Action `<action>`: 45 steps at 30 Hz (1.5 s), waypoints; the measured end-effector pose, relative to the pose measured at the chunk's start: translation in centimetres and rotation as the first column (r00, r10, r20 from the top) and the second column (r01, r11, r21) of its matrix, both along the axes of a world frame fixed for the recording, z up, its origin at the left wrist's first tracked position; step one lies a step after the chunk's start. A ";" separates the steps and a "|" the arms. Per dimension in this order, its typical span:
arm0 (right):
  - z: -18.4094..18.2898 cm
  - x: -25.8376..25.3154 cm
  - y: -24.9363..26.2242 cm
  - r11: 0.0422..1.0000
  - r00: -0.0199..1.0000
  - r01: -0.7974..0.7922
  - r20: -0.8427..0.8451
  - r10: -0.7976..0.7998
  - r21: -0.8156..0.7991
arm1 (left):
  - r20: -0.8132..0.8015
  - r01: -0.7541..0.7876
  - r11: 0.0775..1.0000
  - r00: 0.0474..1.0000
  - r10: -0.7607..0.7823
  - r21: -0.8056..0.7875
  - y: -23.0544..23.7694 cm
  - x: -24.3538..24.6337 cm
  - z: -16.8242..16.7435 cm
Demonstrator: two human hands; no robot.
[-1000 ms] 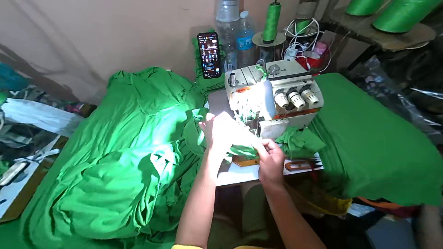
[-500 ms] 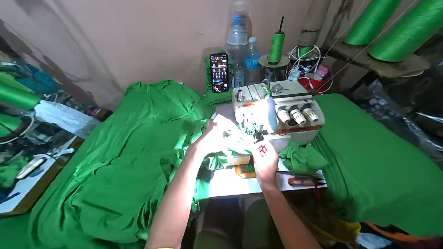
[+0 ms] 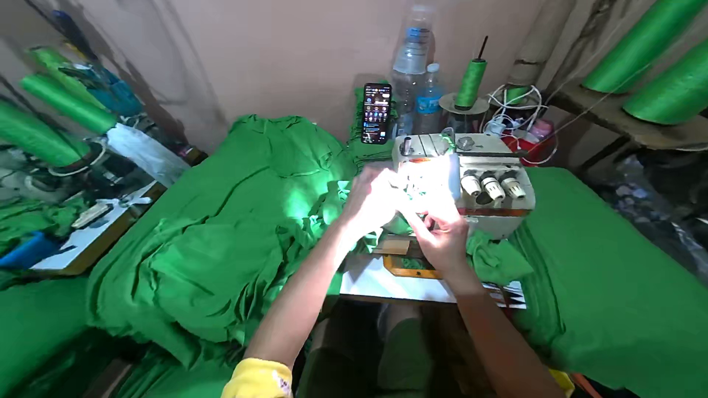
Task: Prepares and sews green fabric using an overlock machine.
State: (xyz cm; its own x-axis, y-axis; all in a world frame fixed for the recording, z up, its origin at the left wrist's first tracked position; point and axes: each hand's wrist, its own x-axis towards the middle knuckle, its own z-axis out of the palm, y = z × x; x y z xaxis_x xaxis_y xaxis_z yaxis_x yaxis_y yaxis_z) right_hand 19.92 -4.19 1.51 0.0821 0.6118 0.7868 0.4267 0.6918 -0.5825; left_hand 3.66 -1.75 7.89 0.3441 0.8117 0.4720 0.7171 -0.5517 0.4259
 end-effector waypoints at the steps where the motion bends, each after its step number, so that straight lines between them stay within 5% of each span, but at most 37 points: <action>1: 0.2 0.2 -0.2 0.989 0.989 -0.128 -0.078 0.122 -0.079 | 0.093 -0.043 0.989 0.995 0.030 0.143 0.7 0.0 -1.2; 4: 1.0 1.0 -0.8 0.852 0.893 -0.429 -0.280 0.352 -0.299 | 0.243 0.075 0.972 0.961 -0.130 0.221 1.3 -1.0 -2.1; 7: 1.5 1.8 -1.2 0.773 0.871 -0.490 -0.255 0.419 -0.402 | 0.255 0.320 0.912 0.933 -0.255 -0.256 -0.3 -2.6 0.3; 9: 1.7 2.1 -1.2 0.778 0.871 -0.491 -0.234 0.432 -0.392 | 0.246 0.365 0.858 0.925 -0.291 -0.360 -0.2 -2.7 1.3; 12: 1.5 1.9 -0.9 0.820 0.896 -0.443 -0.192 0.399 -0.362 | 0.114 0.342 0.876 0.940 -0.322 -0.340 0.7 -2.9 1.8; 18: 2.0 2.5 -0.8 0.878 0.917 -0.325 0.109 0.383 -0.353 | 0.131 0.400 0.883 0.916 -0.378 -0.245 1.5 -2.7 0.9; 22: 1.7 3.2 -1.4 0.877 0.910 -0.411 -0.053 0.411 -0.250 | -0.068 0.249 0.871 0.950 -0.304 -0.423 0.9 -2.9 1.5; 27: 0.9 2.9 -2.8 0.845 0.877 -0.465 -0.269 0.398 -0.266 | -0.336 0.153 0.895 0.890 -0.310 -0.420 1.4 -3.2 1.9; 31: 0.0 2.9 -2.9 0.814 0.808 -0.545 -0.389 0.443 -0.204 | -0.250 0.299 0.905 0.891 -0.378 -0.303 1.5 -2.7 1.4; 36: -0.4 3.6 -2.9 0.734 0.724 -0.646 -0.473 0.502 -0.209 | -0.021 0.423 0.832 0.887 -0.460 -0.360 1.5 -3.5 2.3; 39: -0.5 3.9 -3.1 0.716 0.705 -0.665 -0.495 0.508 -0.211 | -0.351 0.141 0.867 0.874 -0.336 -0.479 1.1 -2.1 4.0; 41: -0.5 3.8 -3.0 0.704 0.679 -0.687 -0.506 0.532 -0.181 | -0.484 0.086 0.902 0.820 -0.304 -0.422 1.0 -1.4 4.1; 45: -0.7 2.8 -2.5 0.656 0.600 -0.750 -0.503 0.622 -0.083 | -0.121 0.433 0.834 0.860 -0.496 -0.343 -0.1 -1.7 3.1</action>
State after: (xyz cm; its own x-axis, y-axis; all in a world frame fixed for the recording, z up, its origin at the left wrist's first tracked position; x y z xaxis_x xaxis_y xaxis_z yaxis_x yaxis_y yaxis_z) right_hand 22.70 -6.66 0.79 -0.1907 0.7884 0.5849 -0.4248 0.4709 -0.7732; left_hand 1.98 -1.85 11.03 0.7752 0.6203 0.1198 0.4929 -0.7124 0.4995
